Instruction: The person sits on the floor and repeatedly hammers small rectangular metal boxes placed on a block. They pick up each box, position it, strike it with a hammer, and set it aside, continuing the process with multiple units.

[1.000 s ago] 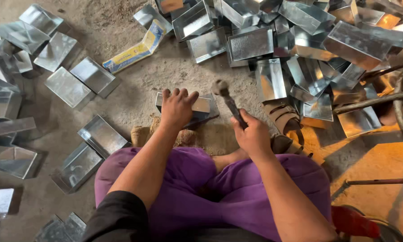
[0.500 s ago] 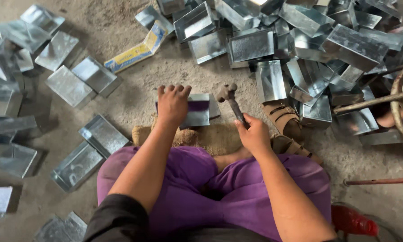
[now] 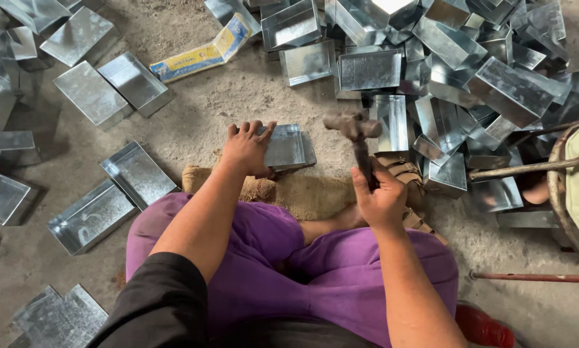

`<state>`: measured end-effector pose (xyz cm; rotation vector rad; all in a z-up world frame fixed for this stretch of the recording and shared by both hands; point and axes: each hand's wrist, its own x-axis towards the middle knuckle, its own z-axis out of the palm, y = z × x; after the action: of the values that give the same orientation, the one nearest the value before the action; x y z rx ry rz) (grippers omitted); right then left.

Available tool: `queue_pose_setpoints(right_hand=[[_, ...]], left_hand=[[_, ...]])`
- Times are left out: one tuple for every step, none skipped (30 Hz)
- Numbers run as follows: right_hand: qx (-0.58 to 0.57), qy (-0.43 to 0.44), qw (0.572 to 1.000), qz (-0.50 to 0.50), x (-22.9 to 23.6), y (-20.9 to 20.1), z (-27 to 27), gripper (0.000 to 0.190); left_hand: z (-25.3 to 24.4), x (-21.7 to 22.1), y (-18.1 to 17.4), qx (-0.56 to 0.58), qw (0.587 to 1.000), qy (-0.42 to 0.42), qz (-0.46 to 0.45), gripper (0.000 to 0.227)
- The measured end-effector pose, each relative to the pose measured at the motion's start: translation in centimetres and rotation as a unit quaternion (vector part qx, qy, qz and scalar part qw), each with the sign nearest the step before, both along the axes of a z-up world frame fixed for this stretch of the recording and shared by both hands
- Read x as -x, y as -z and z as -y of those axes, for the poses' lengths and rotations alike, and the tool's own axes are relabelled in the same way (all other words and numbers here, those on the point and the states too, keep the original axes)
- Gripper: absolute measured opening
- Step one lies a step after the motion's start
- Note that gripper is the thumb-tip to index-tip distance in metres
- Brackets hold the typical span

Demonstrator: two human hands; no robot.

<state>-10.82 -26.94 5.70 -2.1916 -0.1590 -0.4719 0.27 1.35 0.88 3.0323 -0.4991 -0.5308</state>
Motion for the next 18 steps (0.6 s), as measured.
queue_pose_setpoints(right_hand=[[-0.006, -0.02, 1.0, -0.008, -0.3, 0.3, -0.2, 0.022], [-0.013, -0.038, 0.999, -0.016, -0.6, 0.8, -0.6, 0.021], [0.047, -0.031, 0.998, -0.036, -0.9, 1.2, -0.9, 0.024], [0.107, -0.021, 0.992, -0.057, -1.0, 1.7, -1.3, 0.028], [0.166, -0.012, 0.983, -0.078, -1.0, 2.0, -1.5, 0.033], [0.162, -0.008, 0.981, -0.106, -1.0, 2.0, -1.6, 0.03], [0.157, -0.005, 0.979, -0.133, -1.1, 1.9, -1.7, 0.026], [0.154, -0.001, 0.975, -0.16, -1.0, 1.5, -1.8, 0.024], [0.127, 0.004, 0.982, -0.142, -0.9, 1.0, -1.8, 0.024], [0.102, 0.004, 0.987, -0.125, -0.7, 0.4, -1.7, 0.024], [0.077, 0.004, 0.991, -0.109, -0.4, -0.4, -1.6, 0.023], [0.061, 0.006, 0.996, -0.059, -0.1, -1.2, -1.6, 0.024], [0.045, 0.008, 0.999, -0.009, 0.2, -2.1, -1.3, 0.024], [0.028, 0.01, 0.999, 0.041, 0.6, -3.0, -1.1, 0.025], [-0.043, -0.001, 0.996, 0.075, 1.0, -3.7, -0.9, 0.027], [-0.115, -0.011, 0.987, 0.107, 1.4, -4.3, -0.6, 0.03], [-0.138, -0.004, 0.975, 0.175, 1.5, -4.8, -0.3, 0.031], [-0.159, -0.002, 0.959, 0.235, 1.8, -5.1, 0.1, 0.033]], left_hand=[[0.0, -0.1, 0.0, -0.002, 1.0, 0.002, -0.001, 0.138], [-0.1, -0.1, 0.0, 0.005, 1.0, -0.003, -0.003, 0.138], [-0.3, -0.1, 0.0, 0.011, 1.0, -0.008, -0.004, 0.137], [-0.3, 0.0, 0.0, 0.017, 1.0, -0.01, -0.006, 0.136], [-0.3, 0.3, 0.0, 0.022, 1.0, -0.012, 0.009, 0.135], [-0.2, 0.3, -0.1, 0.029, 0.999, -0.014, 0.027, 0.134], [-0.3, 0.3, -0.2, 0.036, 0.998, -0.015, 0.045, 0.134], [-0.3, 0.1, -0.3, 0.037, 0.999, -0.023, 0.029, 0.134], [-0.5, -0.2, -0.4, 0.038, 0.999, -0.03, 0.012, 0.135], [-0.7, -0.1, -0.1, 0.041, 0.998, -0.043, -0.007, 0.136], [-1.1, -0.3, 0.2, 0.058, 0.996, -0.051, -0.036, 0.137], [-1.7, -0.7, 0.5, 0.073, 0.993, -0.059, -0.064, 0.138], [-2.3, -1.1, 1.0, 0.089, 0.99, -0.067, -0.092, 0.139], [-3.2, -1.5, 1.7, 0.156, 0.974, -0.087, -0.139, 0.141], [-4.1, -1.9, 2.4, 0.222, 0.951, -0.105, -0.186, 0.143], [-4.9, -2.3, 3.3, 0.286, 0.922, -0.121, -0.232, 0.145], [-5.6, -3.0, 4.2, 0.292, 0.905, -0.147, -0.271, 0.141], [-6.2, -3.1, 5.4, 0.3, 0.883, -0.177, -0.314, 0.137]])
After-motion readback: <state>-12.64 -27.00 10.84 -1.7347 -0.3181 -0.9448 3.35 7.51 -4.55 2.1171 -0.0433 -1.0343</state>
